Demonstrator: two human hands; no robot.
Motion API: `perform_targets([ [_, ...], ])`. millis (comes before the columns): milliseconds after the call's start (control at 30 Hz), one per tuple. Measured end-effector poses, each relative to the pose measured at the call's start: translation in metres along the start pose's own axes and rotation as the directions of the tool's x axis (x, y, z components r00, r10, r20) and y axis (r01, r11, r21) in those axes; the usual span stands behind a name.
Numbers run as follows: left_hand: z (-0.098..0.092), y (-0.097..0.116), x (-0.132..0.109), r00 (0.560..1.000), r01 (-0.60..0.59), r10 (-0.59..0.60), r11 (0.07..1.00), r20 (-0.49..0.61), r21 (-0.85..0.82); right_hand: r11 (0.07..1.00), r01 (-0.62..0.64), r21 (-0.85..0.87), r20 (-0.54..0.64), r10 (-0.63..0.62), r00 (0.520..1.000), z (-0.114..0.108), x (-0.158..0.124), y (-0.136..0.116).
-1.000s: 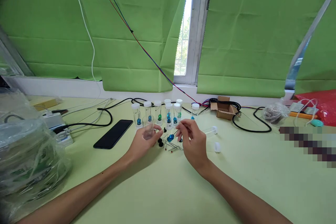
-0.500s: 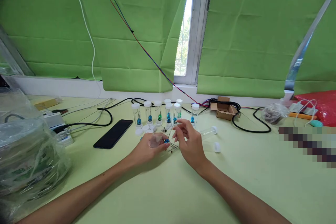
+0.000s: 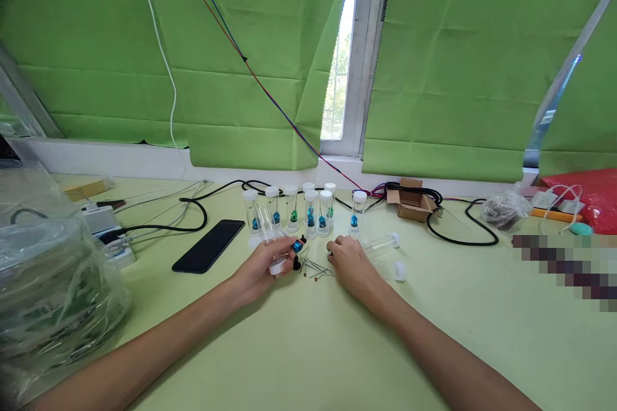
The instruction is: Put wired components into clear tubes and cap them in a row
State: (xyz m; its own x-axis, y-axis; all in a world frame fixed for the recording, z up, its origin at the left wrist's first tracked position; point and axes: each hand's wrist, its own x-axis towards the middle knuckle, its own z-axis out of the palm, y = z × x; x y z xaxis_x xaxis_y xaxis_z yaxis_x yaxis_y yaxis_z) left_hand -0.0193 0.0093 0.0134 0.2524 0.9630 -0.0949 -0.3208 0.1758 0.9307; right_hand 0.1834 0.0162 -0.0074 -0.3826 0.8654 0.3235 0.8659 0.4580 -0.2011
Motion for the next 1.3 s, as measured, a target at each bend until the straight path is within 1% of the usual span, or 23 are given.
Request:
perform_targets([
  [67, -0.001, 0.000, 0.001, 1.000, 0.026, -0.026, 0.999, 0.002, -0.045, 1.000, 0.009, 0.007, -0.009, -0.009, 1.000, 0.001, 0.000, 0.001],
  [200, -0.001, 0.001, 0.002, 0.998, 0.059, -0.059, 0.995, 0.007, -0.074, 0.998, 0.022, 0.050, -0.045, -0.020, 0.999, 0.007, 0.000, 0.006],
  [333, -0.001, 0.001, 0.003, 0.998, 0.062, -0.064, 0.991, -0.013, -0.115, 0.993, 0.024, 0.115, -0.075, -0.015, 0.997, 0.010, 0.000, 0.009],
  [433, -0.002, 0.001, 0.004, 0.998, 0.060, -0.063, 0.990, -0.020, -0.125, 0.974, 0.017, 0.224, -0.157, 0.019, 0.987, 0.006, 0.000, 0.005],
  [500, -0.002, 0.000, 0.005, 0.998, 0.062, -0.065, 0.991, -0.022, -0.119, 0.930, 0.018, 0.368, -0.231, 0.072, 0.970, 0.001, 0.001, -0.001],
  [533, -0.002, 0.000, 0.005, 0.998, 0.062, -0.065, 0.991, -0.023, -0.115, 0.885, 0.020, 0.465, -0.256, 0.112, 0.960, -0.002, 0.001, -0.004],
  [567, -0.002, 0.000, 0.005, 0.998, 0.060, -0.063, 0.992, -0.022, -0.110, 0.807, 0.027, 0.590, -0.244, 0.146, 0.959, -0.004, 0.000, -0.009],
  [600, -0.002, -0.001, 0.005, 0.998, 0.056, -0.059, 0.993, -0.022, -0.106, 0.683, 0.020, 0.730, -0.197, 0.182, 0.963, -0.007, 0.000, -0.013],
  [633, -0.002, -0.001, 0.005, 0.998, 0.052, -0.055, 0.993, -0.024, -0.102, 0.522, -0.012, 0.853, -0.120, 0.218, 0.969, -0.009, 0.000, -0.018],
  [667, -0.002, -0.001, 0.005, 0.998, 0.047, -0.050, 0.994, -0.025, -0.098, 0.364, -0.055, 0.930, -0.036, 0.239, 0.970, -0.010, -0.001, -0.022],
  [700, -0.002, -0.002, 0.004, 0.999, 0.042, -0.045, 0.994, -0.029, -0.096, 0.231, -0.111, 0.967, 0.053, 0.243, 0.969, -0.011, -0.002, -0.027],
  [733, -0.003, -0.002, 0.004, 0.999, 0.039, -0.042, 0.995, -0.029, -0.092, 0.132, -0.159, 0.978, 0.124, 0.241, 0.963, -0.011, -0.003, -0.031],
  [767, -0.003, -0.003, 0.004, 0.999, 0.033, -0.035, 0.996, -0.024, -0.082, 0.054, -0.196, 0.979, 0.180, 0.221, 0.958, -0.011, -0.004, -0.035],
  [800, -0.003, -0.003, 0.004, 1.000, 0.023, -0.024, 0.997, -0.017, -0.069, 0.004, -0.223, 0.975, 0.218, 0.198, 0.956, -0.010, -0.006, -0.037],
  [833, -0.003, -0.003, 0.003, 1.000, 0.014, -0.015, 0.999, -0.009, -0.053, -0.012, -0.239, 0.971, 0.237, 0.181, 0.954, -0.009, -0.007, -0.040],
  [867, -0.003, -0.004, 0.003, 1.000, 0.006, -0.006, 0.999, -0.001, -0.038, -0.009, -0.246, 0.969, 0.244, 0.169, 0.955, -0.008, -0.008, -0.041],
  [967, -0.003, -0.004, 0.002, 1.000, -0.012, 0.012, 1.000, 0.012, -0.003, 0.060, -0.228, 0.972, 0.216, 0.159, 0.963, -0.007, -0.010, -0.042],
  [1100, 0.000, -0.003, 0.000, 0.998, -0.056, 0.053, 0.997, 0.038, 0.061, 0.142, -0.191, 0.971, 0.165, 0.176, 0.970, -0.009, -0.010, -0.043],
  [1167, 0.002, -0.002, -0.001, 0.996, -0.072, 0.067, 0.995, 0.064, 0.073, 0.167, -0.175, 0.970, 0.144, 0.183, 0.973, -0.010, -0.009, -0.043],
  [1300, 0.004, -0.001, -0.003, 0.993, -0.082, 0.073, 0.992, 0.089, 0.096, 0.185, -0.142, 0.972, 0.106, 0.191, 0.976, -0.011, -0.008, -0.044],
])
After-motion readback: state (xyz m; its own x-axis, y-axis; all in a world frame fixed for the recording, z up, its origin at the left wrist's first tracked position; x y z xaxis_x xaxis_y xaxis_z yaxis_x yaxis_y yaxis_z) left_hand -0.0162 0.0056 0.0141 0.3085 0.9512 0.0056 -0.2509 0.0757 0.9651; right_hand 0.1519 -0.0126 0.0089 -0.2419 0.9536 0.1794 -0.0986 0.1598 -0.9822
